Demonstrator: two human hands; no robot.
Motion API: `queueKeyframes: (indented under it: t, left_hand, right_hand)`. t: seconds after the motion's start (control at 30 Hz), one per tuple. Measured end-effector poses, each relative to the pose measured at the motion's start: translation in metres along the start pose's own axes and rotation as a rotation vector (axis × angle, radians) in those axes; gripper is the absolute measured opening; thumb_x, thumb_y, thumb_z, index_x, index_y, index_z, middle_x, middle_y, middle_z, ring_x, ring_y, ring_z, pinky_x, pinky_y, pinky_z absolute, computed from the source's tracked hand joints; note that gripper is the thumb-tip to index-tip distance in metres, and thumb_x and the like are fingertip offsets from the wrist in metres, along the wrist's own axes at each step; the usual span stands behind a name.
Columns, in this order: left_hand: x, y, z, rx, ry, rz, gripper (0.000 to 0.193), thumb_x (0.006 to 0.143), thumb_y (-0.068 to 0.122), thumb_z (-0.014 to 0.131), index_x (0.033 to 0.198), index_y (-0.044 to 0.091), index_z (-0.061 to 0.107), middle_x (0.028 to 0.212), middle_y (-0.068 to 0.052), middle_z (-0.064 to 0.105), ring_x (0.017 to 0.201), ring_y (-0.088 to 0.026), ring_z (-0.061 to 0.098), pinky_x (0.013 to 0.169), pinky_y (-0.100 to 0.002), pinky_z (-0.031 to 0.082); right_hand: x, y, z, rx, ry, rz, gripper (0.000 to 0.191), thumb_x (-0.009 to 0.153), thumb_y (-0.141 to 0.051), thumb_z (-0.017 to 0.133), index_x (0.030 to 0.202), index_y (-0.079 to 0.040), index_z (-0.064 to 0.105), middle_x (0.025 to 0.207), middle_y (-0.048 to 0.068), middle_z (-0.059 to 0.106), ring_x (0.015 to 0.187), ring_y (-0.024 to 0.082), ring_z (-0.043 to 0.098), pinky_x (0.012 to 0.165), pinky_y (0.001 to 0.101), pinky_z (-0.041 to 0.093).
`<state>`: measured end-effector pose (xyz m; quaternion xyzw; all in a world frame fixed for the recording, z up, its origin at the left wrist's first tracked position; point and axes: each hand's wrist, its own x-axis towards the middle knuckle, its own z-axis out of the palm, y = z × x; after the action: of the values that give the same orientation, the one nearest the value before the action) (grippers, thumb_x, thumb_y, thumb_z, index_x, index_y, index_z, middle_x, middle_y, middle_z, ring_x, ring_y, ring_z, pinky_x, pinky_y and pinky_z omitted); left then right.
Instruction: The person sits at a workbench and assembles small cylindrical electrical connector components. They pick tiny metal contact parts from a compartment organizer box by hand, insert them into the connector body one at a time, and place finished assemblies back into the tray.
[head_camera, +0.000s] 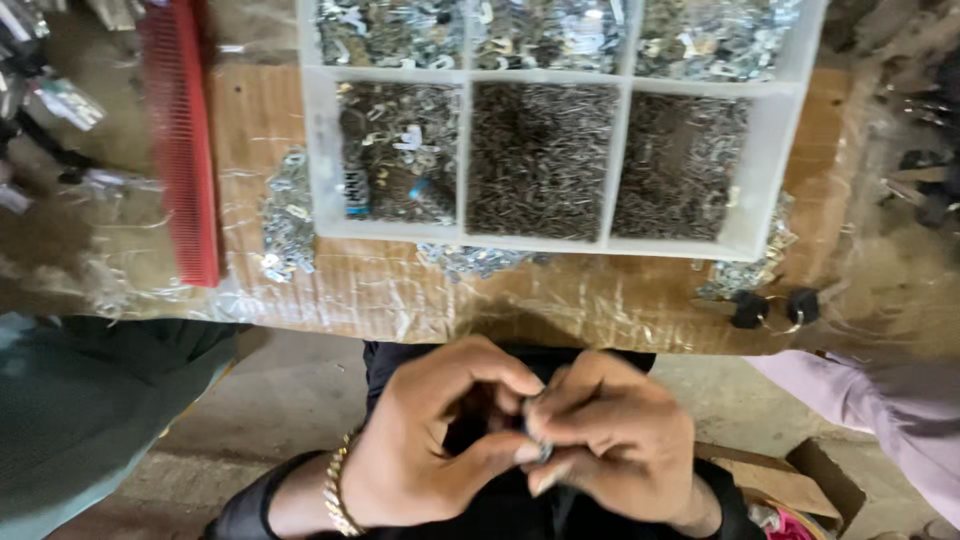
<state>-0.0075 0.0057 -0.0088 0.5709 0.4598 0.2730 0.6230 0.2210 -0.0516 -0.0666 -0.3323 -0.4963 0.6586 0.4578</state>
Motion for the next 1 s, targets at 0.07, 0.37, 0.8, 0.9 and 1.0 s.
queueKeyframes:
  t: [0.07, 0.37, 0.8, 0.9, 1.0]
  left_hand:
    - [0.003, -0.001, 0.002, 0.22, 0.125, 0.1, 0.026, 0.088, 0.008, 0.082, 0.113, 0.008, 0.073, 0.1, -0.002, 0.065, 0.083, -0.017, 0.067, 0.07, -0.03, 0.056]
    - [0.021, -0.037, -0.01, 0.866, 0.097, 0.643, 0.029, 0.08, 0.015, 0.077, 0.108, 0.007, 0.074, 0.109, -0.01, 0.068, 0.1, -0.03, 0.065, 0.085, -0.039, 0.056]
    - [0.029, -0.002, 0.037, 0.346, 0.139, 0.499, 0.026, 0.078, -0.003, 0.081, 0.099, 0.009, 0.072, 0.098, -0.005, 0.072, 0.086, -0.024, 0.068, 0.077, -0.033, 0.058]
    - [0.034, 0.0, 0.037, 0.503, 0.095, 0.663, 0.027, 0.076, 0.0, 0.084, 0.101, 0.004, 0.073, 0.1, -0.009, 0.07, 0.089, -0.025, 0.066, 0.078, -0.034, 0.056]
    - [0.032, -0.003, 0.029, 0.581, 0.006, 0.714, 0.029, 0.075, 0.005, 0.085, 0.102, 0.003, 0.074, 0.099, -0.009, 0.067, 0.088, -0.023, 0.066, 0.078, -0.034, 0.056]
  right_hand:
    - [0.004, 0.003, 0.004, 0.113, 0.173, 0.112, 0.034, 0.082, 0.014, 0.079, 0.114, 0.008, 0.07, 0.117, 0.021, 0.065, 0.092, 0.027, 0.076, 0.075, 0.035, 0.068]
    - [-0.014, -0.008, 0.006, 0.21, 0.42, 0.103, 0.035, 0.086, 0.011, 0.081, 0.12, 0.008, 0.07, 0.123, 0.023, 0.063, 0.094, 0.027, 0.074, 0.074, 0.0375, 0.069]
    - [-0.023, -0.007, -0.014, 0.098, 0.411, 0.188, 0.037, 0.083, 0.011, 0.079, 0.119, 0.007, 0.069, 0.126, 0.025, 0.066, 0.088, 0.021, 0.076, 0.072, 0.0274, 0.067]
    - [-0.024, -0.011, -0.016, 0.066, 0.46, 0.187, 0.034, 0.083, 0.01, 0.08, 0.116, 0.009, 0.072, 0.122, 0.025, 0.068, 0.085, 0.02, 0.076, 0.07, 0.0239, 0.065]
    - [-0.023, -0.011, -0.014, 0.07, 0.429, 0.138, 0.036, 0.085, 0.008, 0.083, 0.119, 0.009, 0.071, 0.121, 0.023, 0.066, 0.096, 0.021, 0.072, 0.079, 0.0274, 0.066]
